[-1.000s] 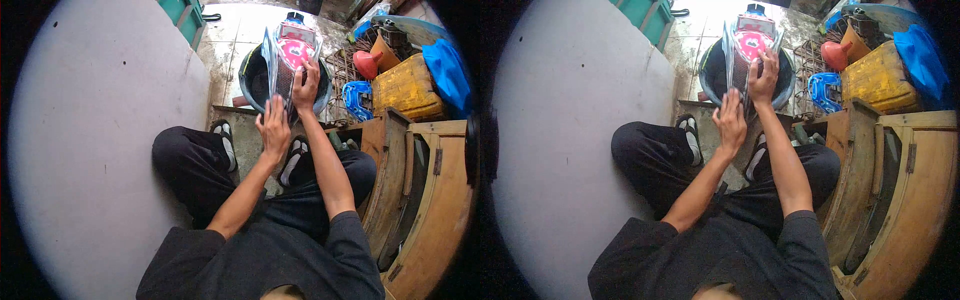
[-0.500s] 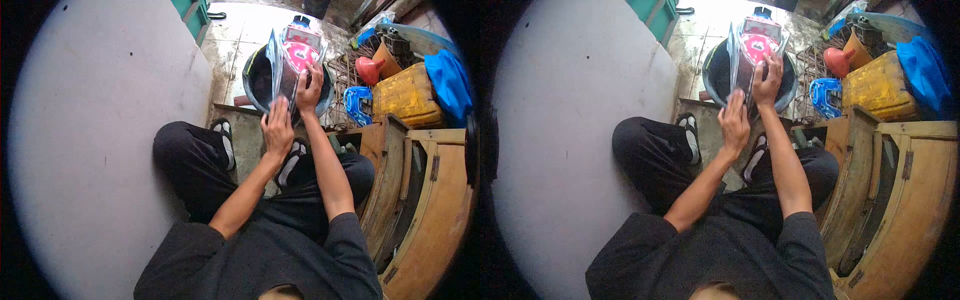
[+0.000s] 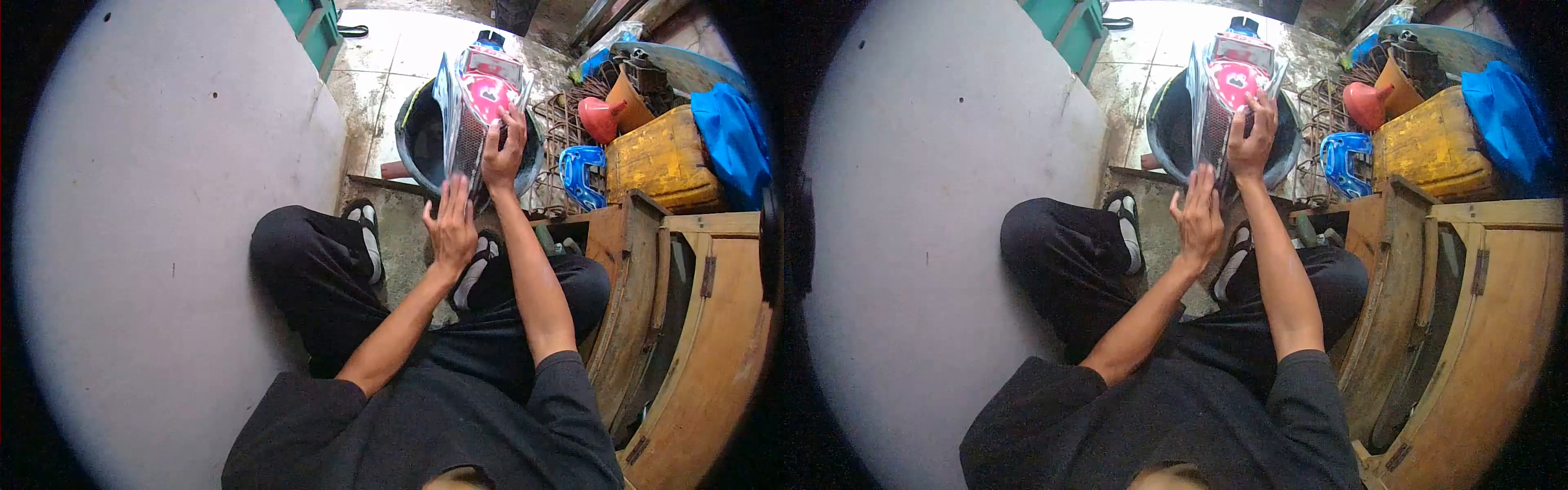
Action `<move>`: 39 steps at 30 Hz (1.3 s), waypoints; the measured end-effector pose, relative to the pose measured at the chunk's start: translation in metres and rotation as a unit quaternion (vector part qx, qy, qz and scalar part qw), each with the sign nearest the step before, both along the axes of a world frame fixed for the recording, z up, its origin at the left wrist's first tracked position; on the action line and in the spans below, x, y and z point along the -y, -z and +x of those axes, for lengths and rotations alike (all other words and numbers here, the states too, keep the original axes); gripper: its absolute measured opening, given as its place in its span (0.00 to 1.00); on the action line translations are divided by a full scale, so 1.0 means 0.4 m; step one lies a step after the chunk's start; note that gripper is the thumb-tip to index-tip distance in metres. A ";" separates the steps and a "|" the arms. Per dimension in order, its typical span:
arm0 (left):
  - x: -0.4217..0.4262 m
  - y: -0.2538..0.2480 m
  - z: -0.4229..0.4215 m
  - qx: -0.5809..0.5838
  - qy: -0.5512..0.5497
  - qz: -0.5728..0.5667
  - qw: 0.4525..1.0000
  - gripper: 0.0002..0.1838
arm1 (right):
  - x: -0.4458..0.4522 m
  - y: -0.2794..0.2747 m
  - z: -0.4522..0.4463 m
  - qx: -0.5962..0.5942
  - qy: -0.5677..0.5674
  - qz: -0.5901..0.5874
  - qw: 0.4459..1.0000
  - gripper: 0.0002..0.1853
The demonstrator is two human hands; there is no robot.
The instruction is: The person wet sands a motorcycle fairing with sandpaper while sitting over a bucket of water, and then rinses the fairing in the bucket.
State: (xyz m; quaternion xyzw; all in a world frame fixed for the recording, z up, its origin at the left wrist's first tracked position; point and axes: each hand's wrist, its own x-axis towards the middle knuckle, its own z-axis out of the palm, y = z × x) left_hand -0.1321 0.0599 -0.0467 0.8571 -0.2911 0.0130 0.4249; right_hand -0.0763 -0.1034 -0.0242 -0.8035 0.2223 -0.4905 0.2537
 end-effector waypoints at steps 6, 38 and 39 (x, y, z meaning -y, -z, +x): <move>0.018 -0.010 0.010 -0.001 -0.004 -0.031 1.000 0.26 | 0.004 0.004 0.003 -0.003 0.001 0.002 1.000 0.16; 0.060 -0.058 0.152 0.003 0.056 -0.029 0.998 0.23 | 0.006 0.016 -0.005 0.006 -0.003 0.014 1.000 0.16; 0.087 -0.071 0.192 -0.036 0.058 -0.075 0.995 0.23 | 0.008 0.018 -0.004 0.004 0.003 0.002 1.000 0.16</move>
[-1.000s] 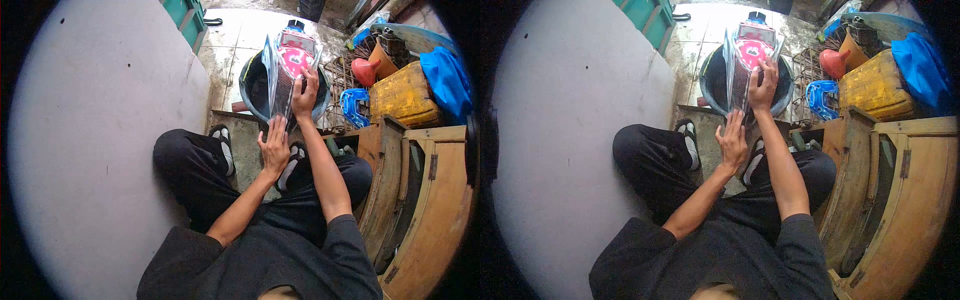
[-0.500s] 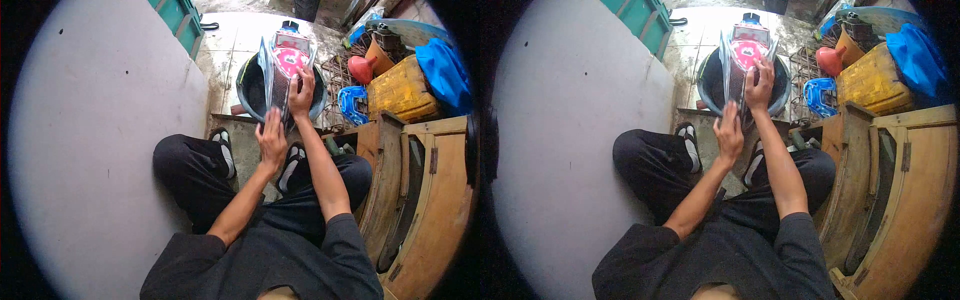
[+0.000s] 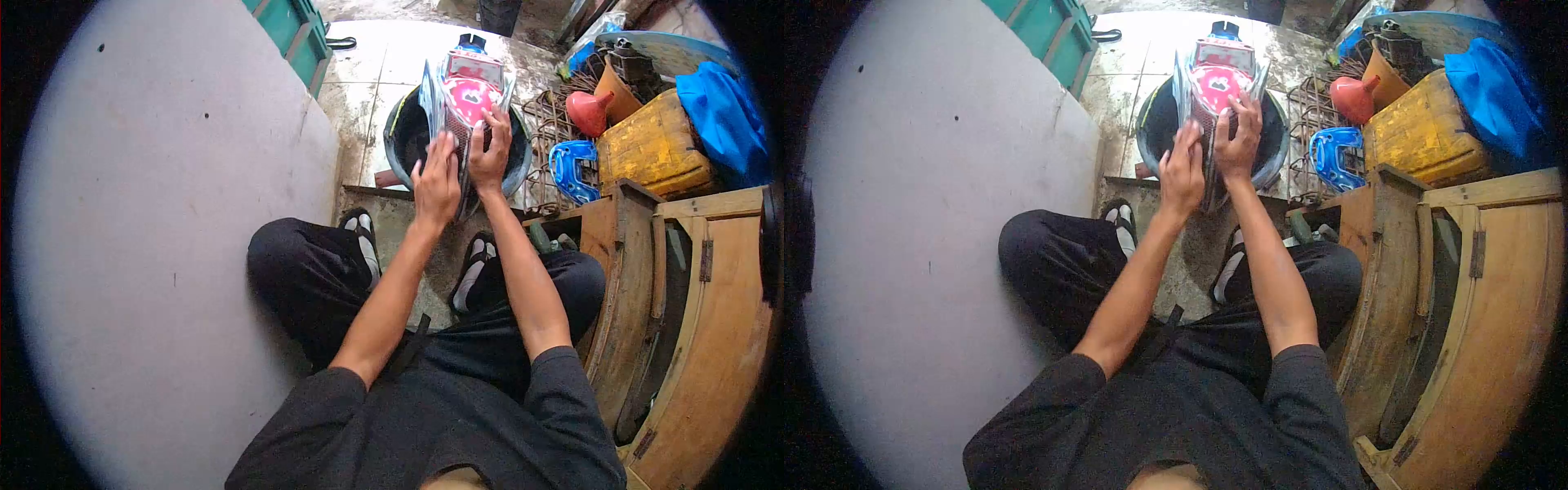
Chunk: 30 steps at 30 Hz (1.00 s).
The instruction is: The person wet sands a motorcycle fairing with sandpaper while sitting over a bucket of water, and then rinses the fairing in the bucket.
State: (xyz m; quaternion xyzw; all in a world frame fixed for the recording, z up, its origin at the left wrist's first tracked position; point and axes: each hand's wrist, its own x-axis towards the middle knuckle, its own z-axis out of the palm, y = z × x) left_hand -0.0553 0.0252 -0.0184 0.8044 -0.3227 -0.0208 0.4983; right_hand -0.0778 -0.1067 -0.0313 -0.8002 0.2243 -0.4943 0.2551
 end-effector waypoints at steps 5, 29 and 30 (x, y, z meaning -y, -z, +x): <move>0.008 0.012 0.098 -0.061 0.040 -0.070 0.995 0.24 | -0.003 -0.010 0.000 -0.006 0.000 0.007 1.000 0.16; -0.130 0.115 -0.173 0.191 0.052 0.130 0.972 0.32 | 0.052 -0.026 -0.025 -0.014 -0.045 0.021 0.999 0.13; -0.141 0.107 -0.179 0.184 0.056 0.145 0.971 0.31 | 0.047 -0.016 -0.023 -0.008 -0.042 0.004 0.999 0.15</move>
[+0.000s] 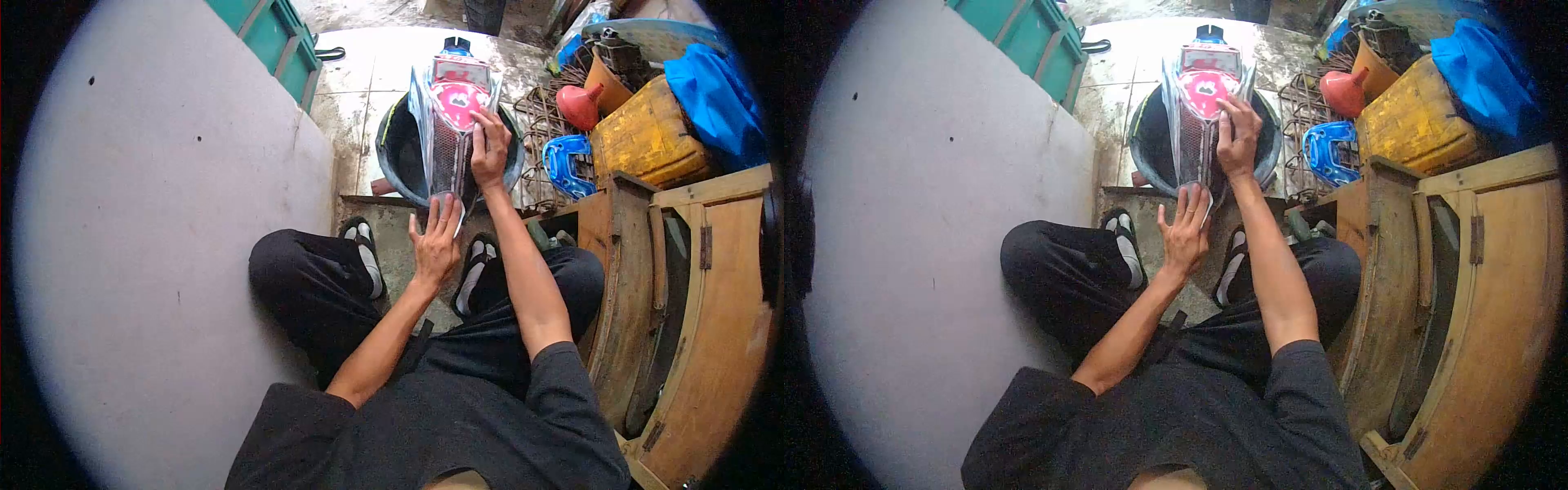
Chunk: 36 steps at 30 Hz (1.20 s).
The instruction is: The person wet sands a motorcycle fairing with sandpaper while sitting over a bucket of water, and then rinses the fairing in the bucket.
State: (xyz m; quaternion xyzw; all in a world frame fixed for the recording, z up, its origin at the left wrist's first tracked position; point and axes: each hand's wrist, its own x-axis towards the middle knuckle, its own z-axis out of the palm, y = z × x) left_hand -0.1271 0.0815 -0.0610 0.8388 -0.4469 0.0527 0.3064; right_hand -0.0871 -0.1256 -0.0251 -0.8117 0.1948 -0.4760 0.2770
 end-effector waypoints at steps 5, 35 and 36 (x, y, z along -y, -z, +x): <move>0.076 -0.085 0.077 -0.051 -0.027 -0.022 0.998 0.28 | -0.018 0.043 -0.003 0.013 -0.008 0.044 0.999 0.20; 0.064 -0.087 0.098 0.002 0.000 -0.010 1.000 0.29 | 0.006 0.168 0.003 0.074 0.031 0.459 0.885 0.41; 0.027 -0.084 0.095 0.023 0.036 0.024 0.999 0.30 | 0.010 0.173 0.002 0.057 0.050 0.441 0.894 0.40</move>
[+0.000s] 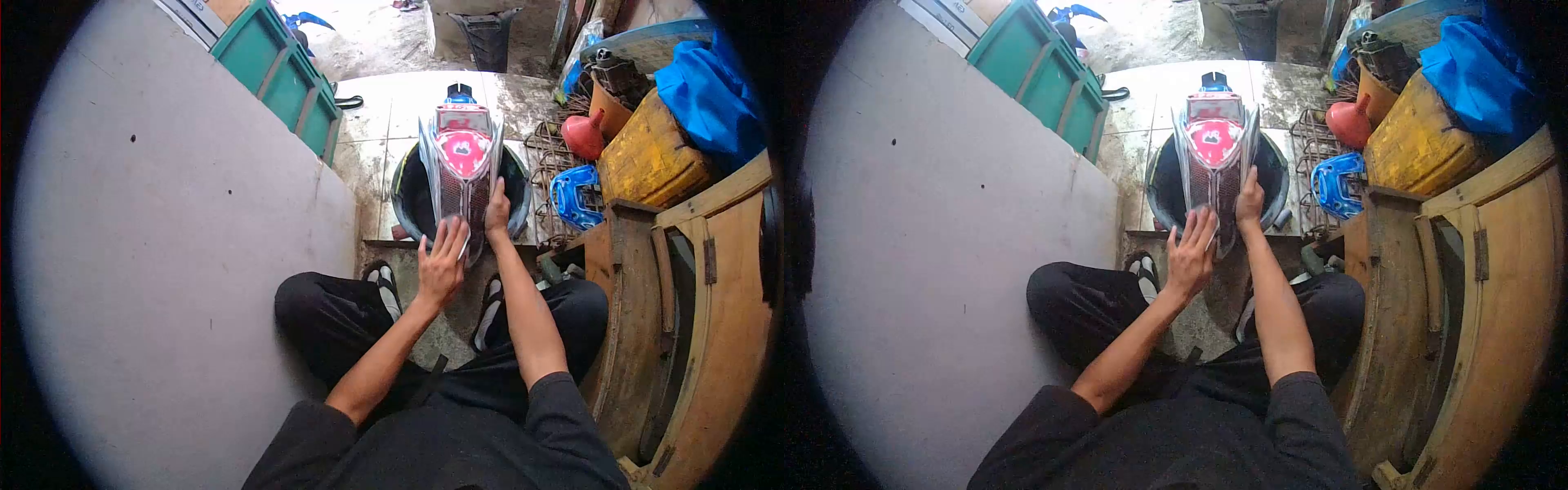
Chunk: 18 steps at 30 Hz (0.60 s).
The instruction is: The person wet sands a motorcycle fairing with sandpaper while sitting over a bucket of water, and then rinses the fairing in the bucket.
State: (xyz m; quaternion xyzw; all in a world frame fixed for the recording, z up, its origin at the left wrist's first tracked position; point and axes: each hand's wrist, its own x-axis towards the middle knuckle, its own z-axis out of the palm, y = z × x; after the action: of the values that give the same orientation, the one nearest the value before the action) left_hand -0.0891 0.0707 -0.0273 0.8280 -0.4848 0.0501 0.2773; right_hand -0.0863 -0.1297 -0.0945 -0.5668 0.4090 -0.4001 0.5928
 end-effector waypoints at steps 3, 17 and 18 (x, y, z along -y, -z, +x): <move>-0.024 0.000 0.050 0.040 0.055 0.048 0.996 0.33 | 0.011 0.020 -0.005 0.017 -0.029 0.042 0.999 0.40; 0.016 -0.035 0.158 0.173 0.160 0.042 0.971 0.34 | -0.013 -0.044 -0.021 -0.039 -0.015 0.007 0.999 0.41; 0.005 -0.028 0.152 0.162 0.173 0.037 0.971 0.36 | -0.007 -0.022 -0.012 -0.034 -0.016 0.051 0.998 0.42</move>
State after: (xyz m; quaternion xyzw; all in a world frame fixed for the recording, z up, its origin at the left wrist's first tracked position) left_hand -0.0282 0.0688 -0.0159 0.7221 -0.6608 0.1163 0.1685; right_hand -0.0910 -0.1268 -0.0858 -0.5554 0.4397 -0.3501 0.6129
